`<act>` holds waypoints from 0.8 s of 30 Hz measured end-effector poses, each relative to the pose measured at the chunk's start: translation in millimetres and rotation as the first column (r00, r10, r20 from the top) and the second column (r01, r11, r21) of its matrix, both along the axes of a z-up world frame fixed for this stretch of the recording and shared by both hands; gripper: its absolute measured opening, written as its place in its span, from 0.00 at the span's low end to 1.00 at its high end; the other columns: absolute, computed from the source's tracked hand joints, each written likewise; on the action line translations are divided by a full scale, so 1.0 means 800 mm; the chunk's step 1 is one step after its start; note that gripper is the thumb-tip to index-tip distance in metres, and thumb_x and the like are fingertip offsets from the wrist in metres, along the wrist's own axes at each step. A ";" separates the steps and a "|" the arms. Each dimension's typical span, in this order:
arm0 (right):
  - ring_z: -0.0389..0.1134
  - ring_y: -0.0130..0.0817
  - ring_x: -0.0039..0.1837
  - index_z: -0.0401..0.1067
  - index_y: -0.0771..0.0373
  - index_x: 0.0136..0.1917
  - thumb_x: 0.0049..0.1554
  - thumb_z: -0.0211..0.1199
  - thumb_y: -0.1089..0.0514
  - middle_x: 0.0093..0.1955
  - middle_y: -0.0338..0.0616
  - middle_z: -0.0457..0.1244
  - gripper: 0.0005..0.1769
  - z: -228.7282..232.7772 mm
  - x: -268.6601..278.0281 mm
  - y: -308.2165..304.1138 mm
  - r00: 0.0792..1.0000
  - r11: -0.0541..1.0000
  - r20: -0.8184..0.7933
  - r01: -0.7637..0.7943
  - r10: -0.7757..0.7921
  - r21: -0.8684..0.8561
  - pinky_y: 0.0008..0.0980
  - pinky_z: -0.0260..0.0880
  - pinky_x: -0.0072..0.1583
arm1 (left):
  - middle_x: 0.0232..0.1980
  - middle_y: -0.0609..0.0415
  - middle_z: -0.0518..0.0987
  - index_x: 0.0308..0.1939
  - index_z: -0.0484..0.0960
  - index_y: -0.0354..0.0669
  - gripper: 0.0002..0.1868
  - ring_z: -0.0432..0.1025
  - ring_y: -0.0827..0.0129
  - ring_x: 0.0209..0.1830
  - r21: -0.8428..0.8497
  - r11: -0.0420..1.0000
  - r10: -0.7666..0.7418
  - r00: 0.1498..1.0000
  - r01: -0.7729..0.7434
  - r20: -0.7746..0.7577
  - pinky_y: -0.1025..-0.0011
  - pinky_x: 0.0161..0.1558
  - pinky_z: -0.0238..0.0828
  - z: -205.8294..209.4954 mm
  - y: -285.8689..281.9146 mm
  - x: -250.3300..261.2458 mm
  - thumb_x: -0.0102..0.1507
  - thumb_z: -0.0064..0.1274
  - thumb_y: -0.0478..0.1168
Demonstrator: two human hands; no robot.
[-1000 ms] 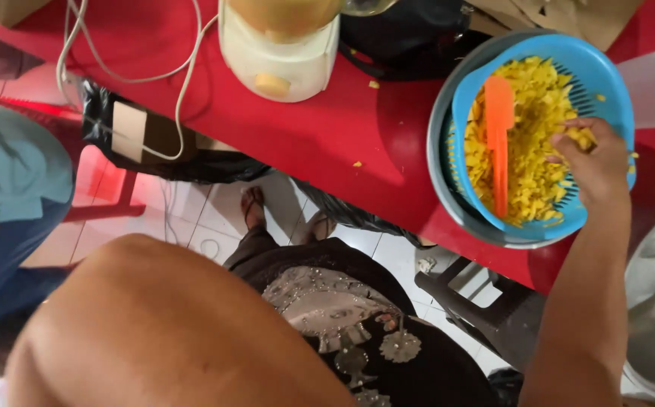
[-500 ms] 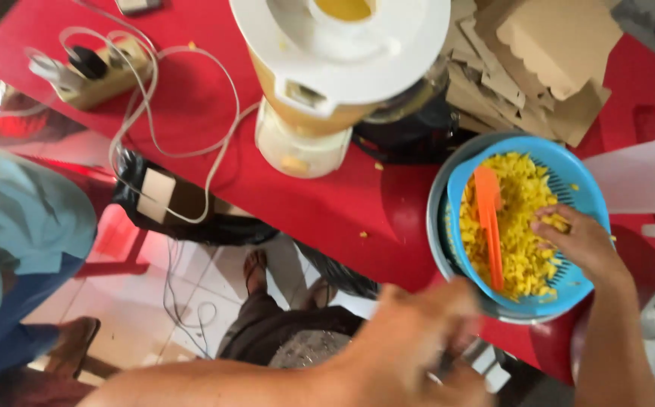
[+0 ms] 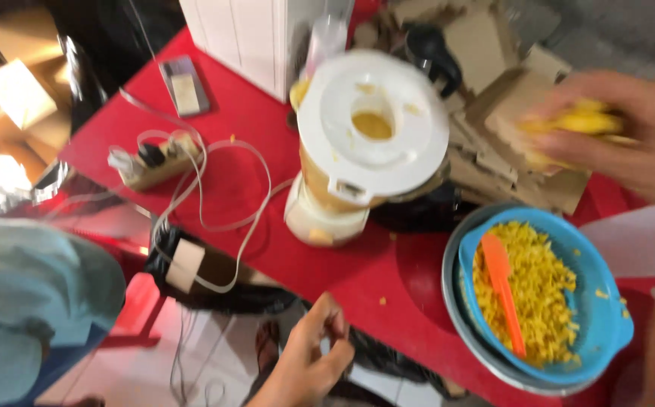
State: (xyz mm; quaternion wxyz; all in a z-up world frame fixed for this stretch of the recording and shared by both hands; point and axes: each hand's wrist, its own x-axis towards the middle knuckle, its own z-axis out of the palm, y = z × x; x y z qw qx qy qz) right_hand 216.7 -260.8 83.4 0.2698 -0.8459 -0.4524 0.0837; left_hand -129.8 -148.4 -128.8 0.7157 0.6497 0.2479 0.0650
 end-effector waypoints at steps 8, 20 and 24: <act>0.64 0.31 0.44 0.75 0.45 0.59 0.63 0.62 0.48 0.47 0.37 0.65 0.11 0.040 -0.108 0.180 0.964 0.887 0.116 -0.168 0.239 -0.431 0.36 0.61 0.45 | 0.28 0.56 0.66 0.29 0.62 0.44 0.09 0.56 0.71 0.30 -0.204 0.967 0.160 0.986 -0.149 0.039 0.70 0.36 0.54 -0.009 0.024 -0.016 0.54 0.42 0.26; 0.65 0.36 0.56 0.74 0.44 0.59 0.65 0.58 0.51 0.56 0.36 0.61 0.10 0.026 -0.113 0.208 0.939 0.781 0.140 -0.170 0.313 -0.600 0.43 0.64 0.54 | 0.27 0.56 0.66 0.28 0.64 0.43 0.08 0.57 0.70 0.29 -0.181 0.968 0.182 0.983 -0.172 0.038 0.71 0.37 0.58 -0.027 0.049 -0.014 0.54 0.43 0.26; 0.63 0.35 0.59 0.74 0.40 0.59 0.64 0.59 0.49 0.57 0.35 0.61 0.10 0.029 -0.115 0.206 0.955 0.779 0.116 -0.148 0.272 -0.610 0.42 0.62 0.56 | 0.27 0.57 0.68 0.28 0.65 0.44 0.07 0.58 0.71 0.29 -0.023 0.987 0.158 0.975 -0.157 0.157 0.71 0.37 0.57 -0.004 0.064 -0.012 0.53 0.42 0.27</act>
